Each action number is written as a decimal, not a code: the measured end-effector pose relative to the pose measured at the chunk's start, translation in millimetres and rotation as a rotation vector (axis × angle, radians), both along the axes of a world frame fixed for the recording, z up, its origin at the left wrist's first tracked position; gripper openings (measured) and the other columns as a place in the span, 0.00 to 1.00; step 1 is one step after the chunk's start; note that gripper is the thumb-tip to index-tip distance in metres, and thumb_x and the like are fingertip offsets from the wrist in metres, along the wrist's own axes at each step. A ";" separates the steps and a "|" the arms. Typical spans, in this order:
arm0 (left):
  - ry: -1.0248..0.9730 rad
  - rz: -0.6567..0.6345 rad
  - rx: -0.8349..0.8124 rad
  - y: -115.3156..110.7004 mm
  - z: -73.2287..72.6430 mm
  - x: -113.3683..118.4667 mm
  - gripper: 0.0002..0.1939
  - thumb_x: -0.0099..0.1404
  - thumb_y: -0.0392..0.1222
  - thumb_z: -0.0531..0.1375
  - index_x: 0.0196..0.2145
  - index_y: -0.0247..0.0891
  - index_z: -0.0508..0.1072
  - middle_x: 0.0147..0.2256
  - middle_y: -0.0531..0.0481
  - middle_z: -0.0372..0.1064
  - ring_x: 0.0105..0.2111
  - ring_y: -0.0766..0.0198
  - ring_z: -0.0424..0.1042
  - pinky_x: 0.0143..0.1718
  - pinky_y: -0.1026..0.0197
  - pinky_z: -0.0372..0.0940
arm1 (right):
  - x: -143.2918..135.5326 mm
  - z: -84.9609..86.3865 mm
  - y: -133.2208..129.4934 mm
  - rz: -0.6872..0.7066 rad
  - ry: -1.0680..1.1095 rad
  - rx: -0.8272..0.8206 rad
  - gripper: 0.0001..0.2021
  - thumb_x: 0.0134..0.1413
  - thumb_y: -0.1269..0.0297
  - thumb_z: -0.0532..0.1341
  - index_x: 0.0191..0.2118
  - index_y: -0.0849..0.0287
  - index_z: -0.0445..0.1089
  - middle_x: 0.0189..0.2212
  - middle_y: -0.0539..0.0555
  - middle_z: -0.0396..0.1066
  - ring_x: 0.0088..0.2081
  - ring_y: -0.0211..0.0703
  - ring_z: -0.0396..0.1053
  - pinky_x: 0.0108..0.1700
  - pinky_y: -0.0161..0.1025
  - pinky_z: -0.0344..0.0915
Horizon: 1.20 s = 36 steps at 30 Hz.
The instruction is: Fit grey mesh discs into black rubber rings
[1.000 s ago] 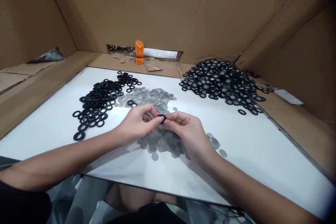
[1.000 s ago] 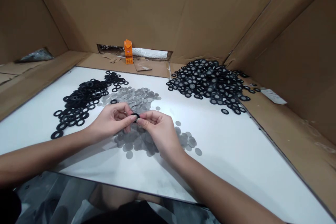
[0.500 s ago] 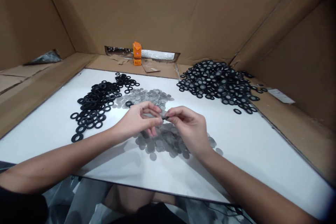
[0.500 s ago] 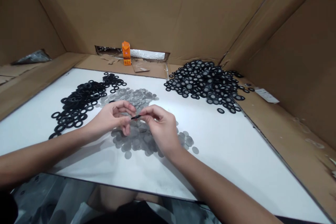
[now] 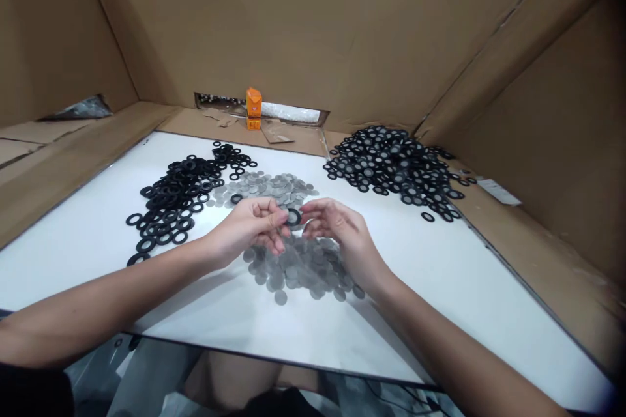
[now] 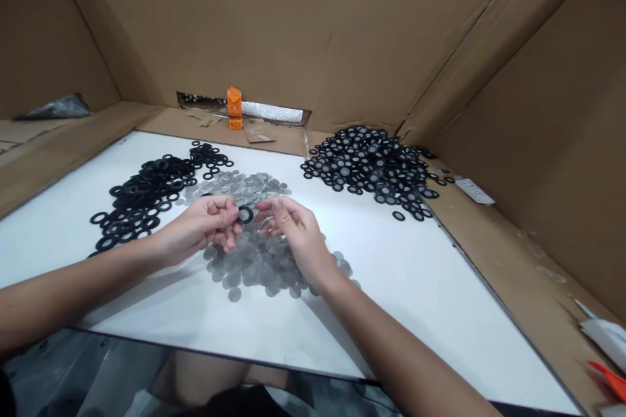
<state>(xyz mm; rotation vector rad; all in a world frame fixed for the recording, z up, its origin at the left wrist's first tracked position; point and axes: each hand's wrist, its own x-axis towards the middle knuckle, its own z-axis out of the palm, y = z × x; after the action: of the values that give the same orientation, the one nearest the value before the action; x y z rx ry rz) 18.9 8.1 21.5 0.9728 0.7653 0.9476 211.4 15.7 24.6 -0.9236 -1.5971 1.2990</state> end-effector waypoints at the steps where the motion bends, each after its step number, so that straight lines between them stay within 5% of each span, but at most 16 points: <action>1: -0.011 0.001 0.000 0.0 -0.3 0.2 0.20 0.52 0.49 0.70 0.26 0.33 0.65 0.23 0.52 0.72 0.18 0.69 0.72 0.20 0.69 0.69 | -1.5 1.5 -1.6 0.014 -0.008 -0.052 0.16 0.59 0.50 0.58 0.40 0.58 0.73 0.32 0.52 0.73 0.30 0.37 0.71 0.34 0.35 0.68; 6: 0.000 -0.039 -0.001 -0.2 -3.3 0.7 0.21 0.53 0.51 0.69 0.25 0.33 0.65 0.22 0.52 0.71 0.18 0.69 0.72 0.20 0.69 0.69 | -8.6 9.1 -9.6 0.017 -0.040 -0.196 0.12 0.48 0.57 0.68 0.34 0.59 0.71 0.30 0.50 0.71 0.27 0.34 0.68 0.32 0.33 0.67; 17: 0.204 -0.099 0.192 -5.5 -5.8 4.5 0.25 0.59 0.61 0.60 0.26 0.34 0.65 0.21 0.52 0.70 0.18 0.68 0.72 0.20 0.68 0.67 | -8.9 10.4 -12.5 0.050 -0.130 -0.239 0.09 0.47 0.59 0.65 0.29 0.59 0.69 0.25 0.49 0.71 0.25 0.35 0.67 0.30 0.34 0.63; 36: 0.570 -0.014 0.657 -13.4 -9.0 0.8 0.18 0.70 0.48 0.49 0.24 0.38 0.59 0.18 0.54 0.67 0.19 0.69 0.70 0.22 0.69 0.63 | -12.3 -5.8 -19.6 0.016 -0.095 -0.149 0.13 0.53 0.59 0.63 0.27 0.58 0.60 0.20 0.44 0.61 0.22 0.32 0.59 0.25 0.32 0.54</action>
<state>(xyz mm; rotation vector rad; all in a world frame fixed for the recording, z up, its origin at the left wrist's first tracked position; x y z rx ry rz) 19.7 -5.4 12.5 1.8722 0.9313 0.9336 199.1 -3.9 18.8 -1.0803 -1.5990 1.4194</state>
